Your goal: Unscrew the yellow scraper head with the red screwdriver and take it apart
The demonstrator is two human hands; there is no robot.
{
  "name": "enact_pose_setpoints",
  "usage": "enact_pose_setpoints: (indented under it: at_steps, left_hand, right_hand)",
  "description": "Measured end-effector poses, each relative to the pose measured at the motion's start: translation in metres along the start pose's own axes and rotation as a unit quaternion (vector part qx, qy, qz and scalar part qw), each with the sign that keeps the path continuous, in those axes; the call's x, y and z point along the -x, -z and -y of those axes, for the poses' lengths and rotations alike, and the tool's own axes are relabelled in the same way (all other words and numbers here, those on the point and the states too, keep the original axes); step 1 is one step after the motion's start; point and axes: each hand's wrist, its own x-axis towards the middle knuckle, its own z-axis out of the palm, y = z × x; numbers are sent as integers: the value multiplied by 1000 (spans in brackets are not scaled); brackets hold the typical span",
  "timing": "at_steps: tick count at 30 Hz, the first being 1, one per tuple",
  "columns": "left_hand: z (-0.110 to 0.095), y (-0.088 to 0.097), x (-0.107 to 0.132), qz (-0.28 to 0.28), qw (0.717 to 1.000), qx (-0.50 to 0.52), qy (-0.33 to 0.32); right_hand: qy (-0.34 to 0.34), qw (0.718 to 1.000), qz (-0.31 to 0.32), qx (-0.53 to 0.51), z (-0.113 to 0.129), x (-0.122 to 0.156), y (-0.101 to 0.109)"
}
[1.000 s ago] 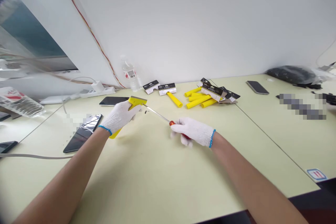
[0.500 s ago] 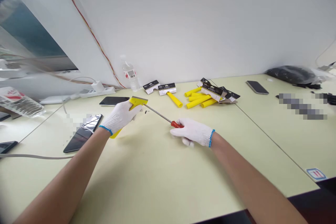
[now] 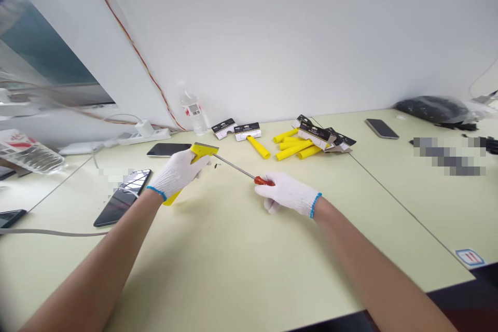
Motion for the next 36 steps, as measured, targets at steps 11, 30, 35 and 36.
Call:
enact_pose_setpoints:
  at_steps: [11, 30, 35, 36]
  left_hand:
    - [0, 2, -1, -3, 1000, 0, 19]
    - [1, -3, 3, -3, 1000, 19, 10]
    - [2, -5, 3, 2, 1000, 13, 17]
    - [1, -5, 4, -6, 1000, 20, 16]
  right_hand:
    - [25, 999, -23, -7, 4, 3, 1]
    - [-26, 999, -10, 20, 0, -3, -7]
    - [32, 983, -125, 129, -3, -6, -3]
    - [45, 983, -127, 122, -4, -6, -3]
